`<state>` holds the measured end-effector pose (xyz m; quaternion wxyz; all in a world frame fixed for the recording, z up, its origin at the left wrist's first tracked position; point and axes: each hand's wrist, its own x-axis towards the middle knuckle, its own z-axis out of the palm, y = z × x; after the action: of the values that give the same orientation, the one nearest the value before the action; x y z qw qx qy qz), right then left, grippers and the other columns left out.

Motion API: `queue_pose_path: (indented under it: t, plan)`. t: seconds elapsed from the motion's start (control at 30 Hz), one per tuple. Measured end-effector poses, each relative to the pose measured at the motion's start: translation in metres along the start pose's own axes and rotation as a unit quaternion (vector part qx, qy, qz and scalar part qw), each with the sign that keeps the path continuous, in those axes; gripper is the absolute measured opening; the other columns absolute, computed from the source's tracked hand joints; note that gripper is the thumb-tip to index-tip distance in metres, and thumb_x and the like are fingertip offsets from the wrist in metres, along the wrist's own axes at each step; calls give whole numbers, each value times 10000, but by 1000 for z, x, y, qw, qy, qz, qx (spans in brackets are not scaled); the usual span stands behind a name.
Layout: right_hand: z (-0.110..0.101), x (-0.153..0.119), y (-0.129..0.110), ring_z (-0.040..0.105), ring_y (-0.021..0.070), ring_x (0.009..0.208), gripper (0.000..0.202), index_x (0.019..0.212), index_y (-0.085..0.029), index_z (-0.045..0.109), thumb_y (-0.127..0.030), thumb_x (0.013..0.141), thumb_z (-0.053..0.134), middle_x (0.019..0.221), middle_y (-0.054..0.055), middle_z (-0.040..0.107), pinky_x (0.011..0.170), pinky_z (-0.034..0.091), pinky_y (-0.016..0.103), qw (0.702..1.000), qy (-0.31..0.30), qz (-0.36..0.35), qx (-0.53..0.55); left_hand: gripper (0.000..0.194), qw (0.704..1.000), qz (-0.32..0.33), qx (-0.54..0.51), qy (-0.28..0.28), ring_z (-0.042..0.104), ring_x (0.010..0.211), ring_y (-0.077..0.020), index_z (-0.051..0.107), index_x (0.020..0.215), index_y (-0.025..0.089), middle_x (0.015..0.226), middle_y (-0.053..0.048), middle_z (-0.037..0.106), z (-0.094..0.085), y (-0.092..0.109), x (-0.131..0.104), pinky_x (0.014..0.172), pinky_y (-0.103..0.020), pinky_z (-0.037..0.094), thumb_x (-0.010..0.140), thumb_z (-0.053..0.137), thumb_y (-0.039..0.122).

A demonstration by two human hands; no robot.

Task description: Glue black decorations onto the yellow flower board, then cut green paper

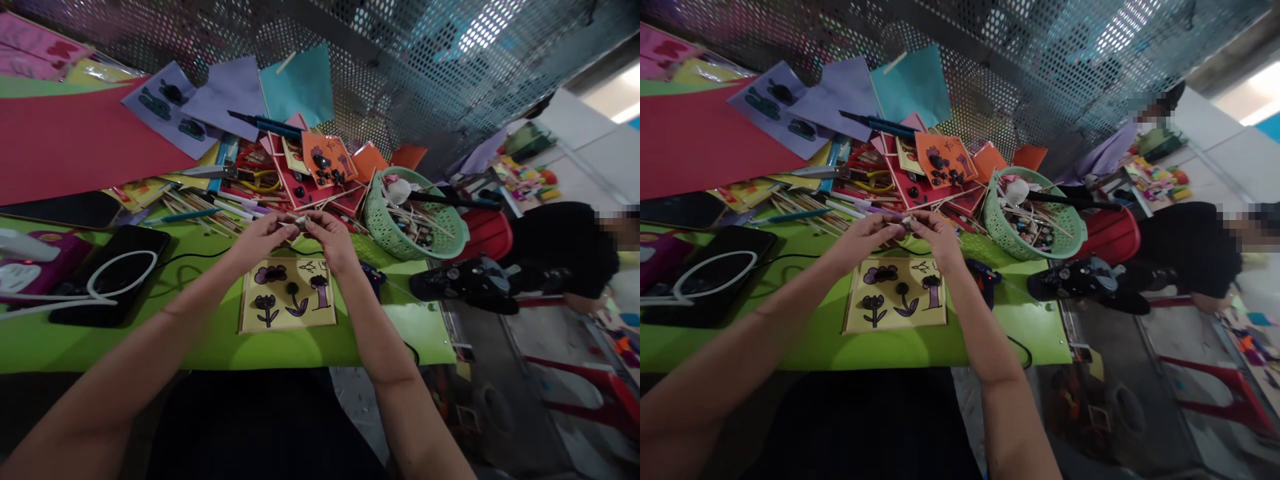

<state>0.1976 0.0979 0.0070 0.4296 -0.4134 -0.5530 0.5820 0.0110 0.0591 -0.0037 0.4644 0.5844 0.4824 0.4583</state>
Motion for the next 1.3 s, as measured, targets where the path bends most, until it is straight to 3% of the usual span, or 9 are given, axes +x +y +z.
queue_pose_path:
  t: [0.13,0.33,0.6,0.77,0.9,1.0,1.1,1.2,1.3]
  plan:
    - [6,-3,-1,664,164,901,336,992,-230,728,-430,736,813,982,19,750,885,535,317,999,21,-36,-17,353,999,22,13,48,672,808,-181,571,1058,209,917,-30,726,7,-5,-3,707,-298,501,792,759,343]
    - [7,-3,1,645,145,819,294,970,-228,740,-404,746,813,932,3,745,872,532,313,997,34,-61,-24,161,985,85,141,58,646,774,-160,623,964,209,883,-16,727,4,-2,-6,714,-281,484,905,655,355]
    - [-4,1,3,637,140,777,355,981,-248,714,-477,724,801,917,-6,723,789,547,301,998,61,4,22,298,999,34,-15,12,662,822,-195,636,993,204,950,-58,714,-2,-9,4,755,-325,533,922,620,493]
    - [-10,1,4,661,141,818,363,1002,-256,712,-449,714,819,962,-7,729,790,567,294,997,44,9,55,59,954,55,293,38,631,797,-267,664,859,231,870,-77,693,-15,-17,5,755,-376,482,808,641,210]
    - [-10,-1,4,679,149,864,368,1025,-260,708,-462,735,806,998,1,737,807,578,298,998,42,16,43,148,926,86,364,45,630,924,-331,695,828,237,928,-118,679,-18,-19,4,840,-432,498,758,608,141]
    - [-8,-3,4,691,154,879,367,1024,-260,710,-453,729,814,1001,3,744,790,579,289,998,38,21,52,168,950,100,288,67,618,1070,-343,744,941,231,1046,-121,700,-14,-12,4,962,-464,486,811,638,240]
    - [-3,-5,4,697,147,864,339,989,-259,715,-418,714,835,977,-10,744,771,579,270,995,31,20,87,281,993,67,94,21,662,1027,-286,744,1085,220,1075,-85,742,-4,-2,2,953,-438,517,857,660,362]
    - [1,-6,6,698,131,840,330,944,-253,703,-396,693,864,948,-25,739,767,580,259,992,26,20,122,354,997,24,-78,-3,698,969,-241,731,1136,200,1037,-62,771,7,1,-1,944,-410,545,832,714,382]
    - [5,-8,8,700,133,833,355,934,-251,689,-406,675,877,948,-25,742,777,585,274,991,27,33,128,347,990,4,-137,35,703,971,-224,741,1089,196,1023,-56,779,13,-2,-3,965,-406,551,792,766,374]
